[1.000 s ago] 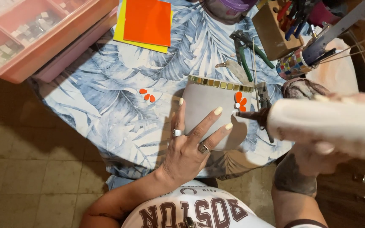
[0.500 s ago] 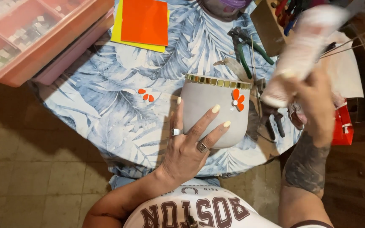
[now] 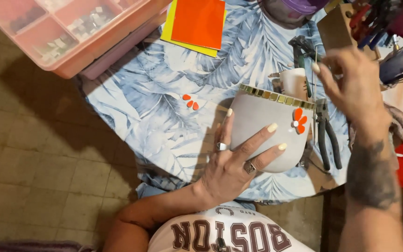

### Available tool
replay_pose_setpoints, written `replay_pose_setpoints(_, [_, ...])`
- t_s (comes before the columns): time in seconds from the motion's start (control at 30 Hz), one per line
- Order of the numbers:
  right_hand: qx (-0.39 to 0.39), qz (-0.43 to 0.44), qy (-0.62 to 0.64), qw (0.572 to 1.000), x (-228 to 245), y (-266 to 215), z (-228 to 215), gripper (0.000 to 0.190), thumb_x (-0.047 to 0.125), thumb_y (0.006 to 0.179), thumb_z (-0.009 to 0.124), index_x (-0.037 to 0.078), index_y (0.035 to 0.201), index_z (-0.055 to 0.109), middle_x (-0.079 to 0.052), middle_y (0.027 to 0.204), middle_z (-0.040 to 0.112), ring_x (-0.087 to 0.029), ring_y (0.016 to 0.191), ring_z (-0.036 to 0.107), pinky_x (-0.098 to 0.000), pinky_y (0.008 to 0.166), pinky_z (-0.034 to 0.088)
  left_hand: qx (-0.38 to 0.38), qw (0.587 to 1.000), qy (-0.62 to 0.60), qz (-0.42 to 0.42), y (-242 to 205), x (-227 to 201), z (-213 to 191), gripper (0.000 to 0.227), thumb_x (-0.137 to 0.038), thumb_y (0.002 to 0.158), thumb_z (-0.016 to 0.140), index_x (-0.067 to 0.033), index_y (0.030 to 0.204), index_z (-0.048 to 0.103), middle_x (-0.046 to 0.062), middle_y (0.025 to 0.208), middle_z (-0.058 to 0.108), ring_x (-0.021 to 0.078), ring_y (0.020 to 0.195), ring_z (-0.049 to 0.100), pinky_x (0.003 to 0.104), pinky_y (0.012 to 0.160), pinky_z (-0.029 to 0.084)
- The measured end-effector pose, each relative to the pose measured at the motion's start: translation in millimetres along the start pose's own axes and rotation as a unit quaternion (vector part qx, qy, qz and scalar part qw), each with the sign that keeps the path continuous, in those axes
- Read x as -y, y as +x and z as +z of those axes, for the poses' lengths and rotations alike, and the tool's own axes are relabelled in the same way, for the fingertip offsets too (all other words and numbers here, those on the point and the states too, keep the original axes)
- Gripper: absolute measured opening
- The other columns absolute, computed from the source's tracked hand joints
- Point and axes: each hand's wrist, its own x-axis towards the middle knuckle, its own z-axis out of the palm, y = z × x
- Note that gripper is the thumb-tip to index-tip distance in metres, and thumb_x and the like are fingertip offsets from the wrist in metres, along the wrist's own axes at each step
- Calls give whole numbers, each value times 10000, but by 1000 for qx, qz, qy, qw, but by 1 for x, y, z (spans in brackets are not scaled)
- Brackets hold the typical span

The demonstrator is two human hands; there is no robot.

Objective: Gluing small decorative flower-shaped tiles onto a white ceramic vase to create a mosaic pattern.

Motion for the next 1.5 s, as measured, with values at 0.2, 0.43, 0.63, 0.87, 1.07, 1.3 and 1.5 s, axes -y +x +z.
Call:
replay_pose_setpoints(0.2, [220, -269, 103, 932, 96, 101, -20, 270, 308, 831, 512, 80, 945, 600, -52, 866, 631, -171, 731, 590, -303, 643, 451, -18, 1000, 5, -5, -1, -2, 0, 455, 18, 803, 488, -245, 1171, 442, -20, 1258, 446, 579, 1150, 371, 643, 991, 346])
replay_pose_setpoints(0.43, [479, -291, -190, 806, 179, 117, 68, 490, 508, 676, 653, 34, 794, 621, -87, 786, 598, -236, 676, 543, -328, 580, 460, -8, 1000, 25, -13, -4, -4, 3, 470, -18, 836, 473, -272, 1222, 390, -50, 1293, 417, 591, 1169, 360, 632, 977, 453])
replay_pose_setpoints(0.63, [487, -282, -117, 819, 181, 117, 92, 218, 264, 712, 666, 112, 853, 598, -64, 816, 583, -213, 669, 544, -311, 564, 459, -33, 999, 33, -25, -2, -5, 1, 370, -64, 919, 435, -280, 1215, 389, -63, 1261, 470, 577, 1145, 443, 550, 917, 530])
replay_pose_setpoints(0.87, [460, -343, -65, 816, 169, 120, 100, 60, 193, 741, 526, 155, 749, 571, -46, 715, 584, -207, 602, 531, -313, 556, 446, -31, 999, 28, -31, -2, -4, 3, 399, -102, 916, 504, -288, 1239, 361, -73, 1292, 439, 585, 1142, 455, 532, 907, 554])
replay_pose_setpoints(1.07, [419, -355, -83, 832, 161, 128, 103, 186, 317, 670, 616, 133, 643, 617, -40, 665, 599, -206, 641, 510, -304, 582, 410, 2, 999, -49, -6, -2, -1, 2, 448, 42, 866, 508, -206, 1222, 400, 11, 1291, 399, 289, 591, 587, 616, 1065, 347])
replay_pose_setpoints(1.3, [494, -306, 6, 814, 176, 120, 95, 91, 197, 691, 656, 169, 755, 598, 4, 653, 603, -142, 575, 549, -256, 510, 457, 27, 999, -28, -1, -4, -2, 1, 417, -29, 883, 556, -206, 1230, 406, 28, 1315, 368, 388, 715, 517, 594, 1032, 357])
replay_pose_setpoints(1.5, [509, -280, -10, 814, 186, 123, 74, 150, 269, 715, 661, 152, 773, 588, -25, 680, 566, -162, 535, 523, -270, 464, 436, 14, 999, -44, -6, 1, -1, -1, 392, -2, 862, 545, -188, 1193, 447, 44, 1290, 387, 263, 526, 546, 593, 1056, 351])
